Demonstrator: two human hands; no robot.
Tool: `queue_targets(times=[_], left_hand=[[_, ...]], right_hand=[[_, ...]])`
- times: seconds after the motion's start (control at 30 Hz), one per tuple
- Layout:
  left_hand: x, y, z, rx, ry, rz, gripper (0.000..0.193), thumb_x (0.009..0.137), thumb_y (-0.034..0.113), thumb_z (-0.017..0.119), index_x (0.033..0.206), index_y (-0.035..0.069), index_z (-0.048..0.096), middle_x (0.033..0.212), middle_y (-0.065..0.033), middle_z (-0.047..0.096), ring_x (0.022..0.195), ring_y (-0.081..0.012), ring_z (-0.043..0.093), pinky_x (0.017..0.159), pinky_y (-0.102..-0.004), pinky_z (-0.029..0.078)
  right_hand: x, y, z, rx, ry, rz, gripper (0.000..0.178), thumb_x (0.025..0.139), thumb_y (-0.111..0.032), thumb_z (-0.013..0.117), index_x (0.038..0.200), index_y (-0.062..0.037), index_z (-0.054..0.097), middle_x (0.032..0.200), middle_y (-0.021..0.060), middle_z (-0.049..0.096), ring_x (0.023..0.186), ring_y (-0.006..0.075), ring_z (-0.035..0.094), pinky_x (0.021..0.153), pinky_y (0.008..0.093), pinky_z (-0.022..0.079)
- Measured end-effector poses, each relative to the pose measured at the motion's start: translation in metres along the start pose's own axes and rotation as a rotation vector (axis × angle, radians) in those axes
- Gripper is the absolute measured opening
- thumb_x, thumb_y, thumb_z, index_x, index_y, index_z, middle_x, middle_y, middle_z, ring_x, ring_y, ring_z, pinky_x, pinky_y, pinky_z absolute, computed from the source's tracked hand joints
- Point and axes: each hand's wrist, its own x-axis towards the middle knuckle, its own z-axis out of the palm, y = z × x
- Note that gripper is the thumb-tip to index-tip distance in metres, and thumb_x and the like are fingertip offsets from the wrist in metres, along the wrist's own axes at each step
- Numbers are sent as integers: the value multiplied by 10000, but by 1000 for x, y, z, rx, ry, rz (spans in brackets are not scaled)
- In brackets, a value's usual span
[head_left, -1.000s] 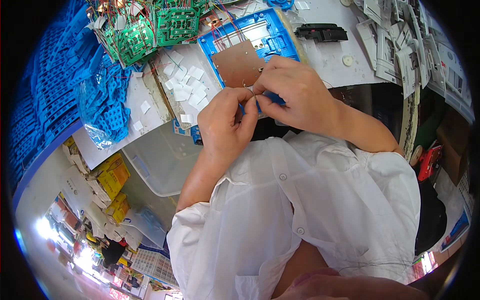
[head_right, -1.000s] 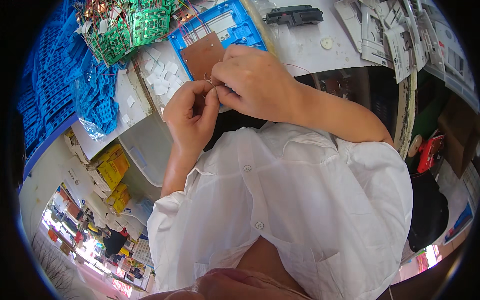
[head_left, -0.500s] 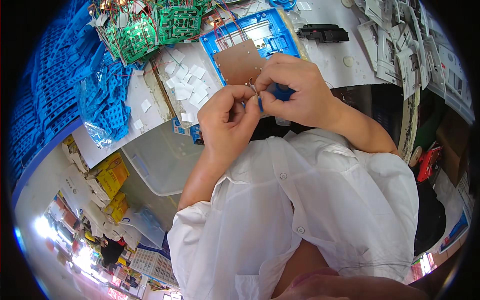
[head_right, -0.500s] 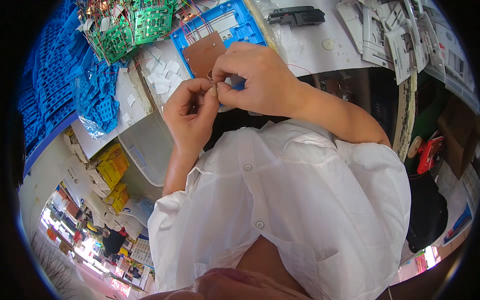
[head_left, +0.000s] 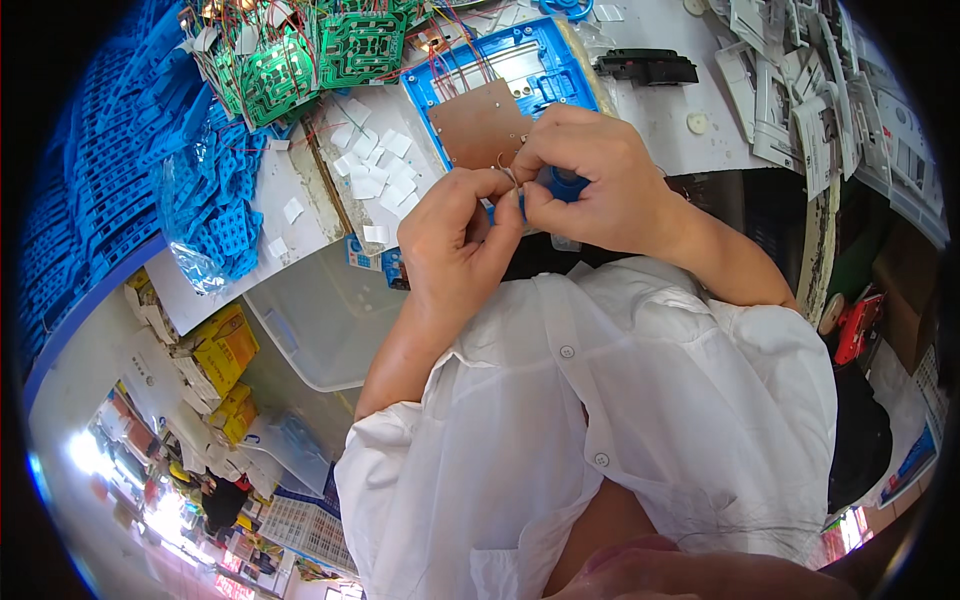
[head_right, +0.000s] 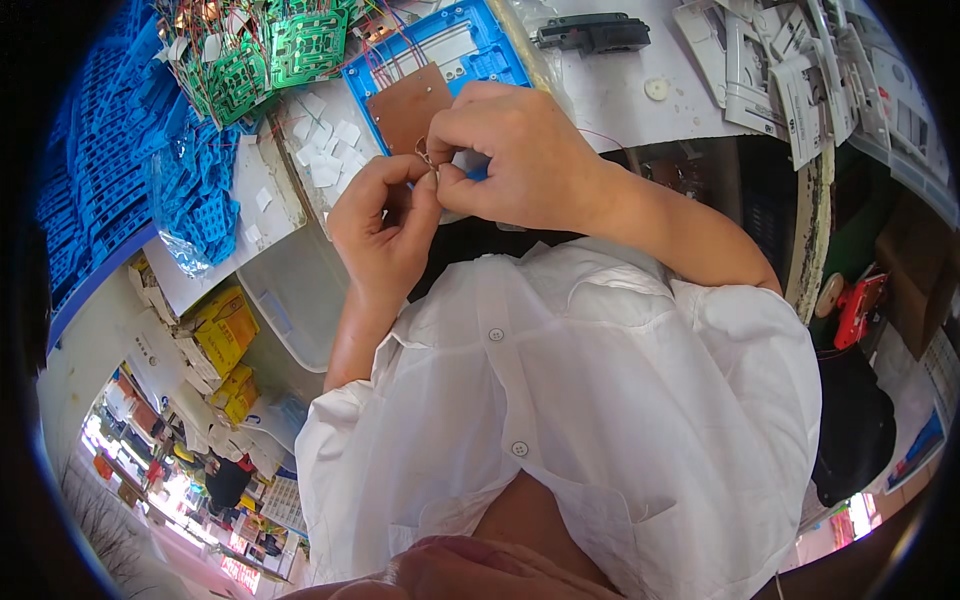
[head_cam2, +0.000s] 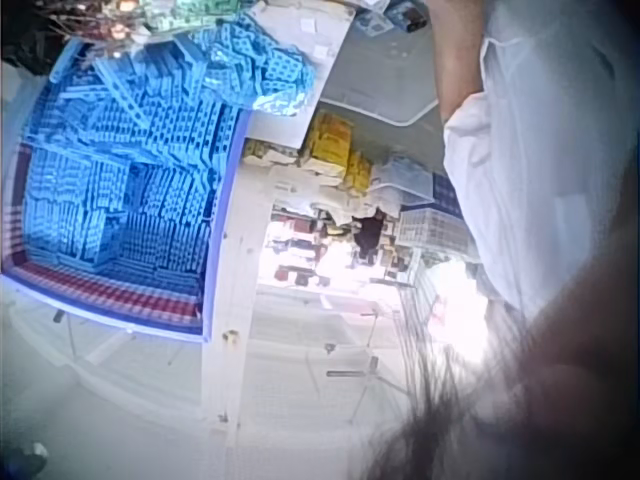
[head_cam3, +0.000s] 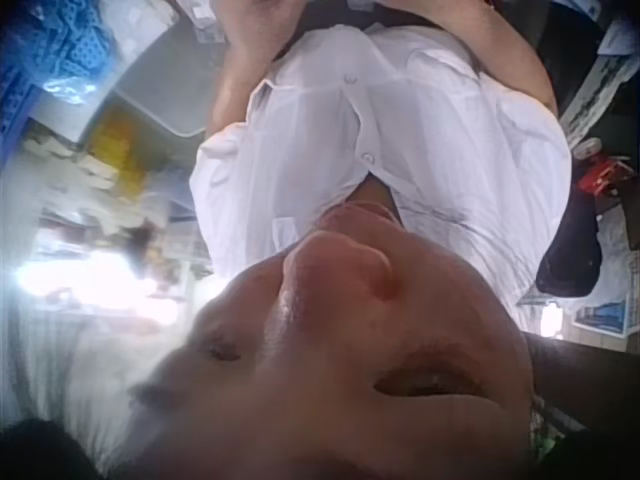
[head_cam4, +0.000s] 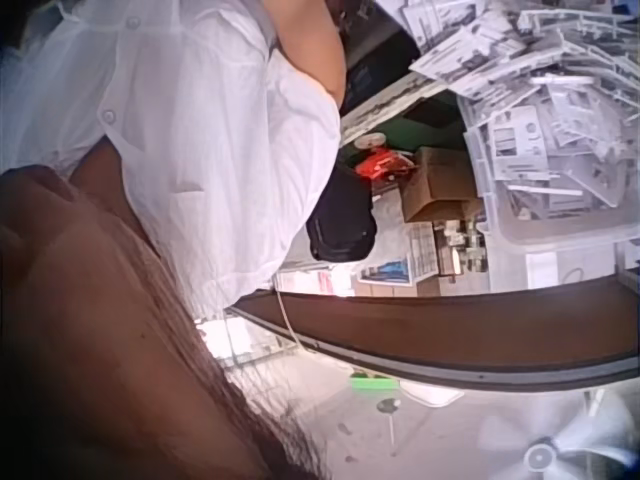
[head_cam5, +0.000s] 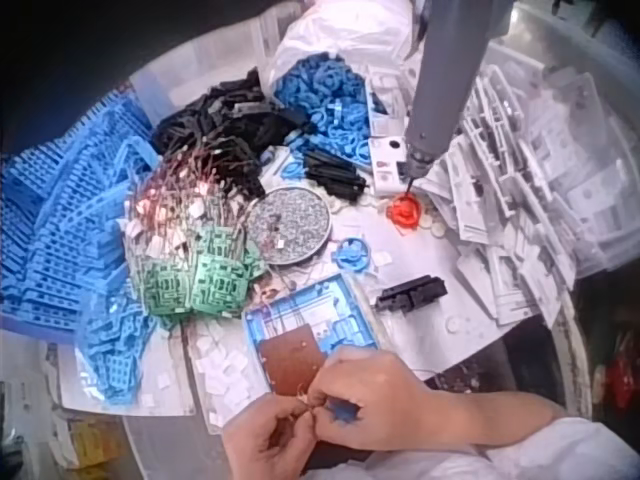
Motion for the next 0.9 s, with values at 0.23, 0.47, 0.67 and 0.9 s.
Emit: queue_targets(times=[0.23, 0.47, 0.67, 0.9], left_hand=[[1, 1, -3, 21, -26, -7, 116, 860, -19, 739, 947, 42, 691, 809, -33, 648, 524, -74, 501, 486, -244, 383], [2, 1, -1, 48, -36, 77, 115, 860, -15, 740, 946, 42, 689, 805, -36, 652, 550, -84, 527, 502, -246, 400], [11, -2, -8, -26, -76, -175, 81, 879, -19, 693, 943, 27, 679, 774, -20, 627, 561, -47, 492, 503, -238, 373], [41, -5, -25, -372, -377, -546, 123, 959, 112, 665, 991, -7, 650, 774, -23, 655, 586, -66, 585, 543, -209, 474]], right_hand=[[2, -8, -6, 12, -57, 52, 131, 724, -16, 731, 850, -26, 696, 796, 80, 675, 735, 208, 641, 625, 326, 508], [1, -5, -5, 10, -46, 54, 139, 759, -153, 762, 832, -59, 692, 747, 68, 641, 756, 236, 625, 650, 357, 511], [3, 1, 0, -4, 25, -96, 109, 729, -74, 753, 798, -64, 670, 746, 51, 644, 790, 247, 623, 649, 363, 515], [6, 7, -3, -292, 2, -408, 214, 653, -67, 769, 832, -110, 659, 841, -8, 658, 877, 219, 649, 663, 320, 554]])
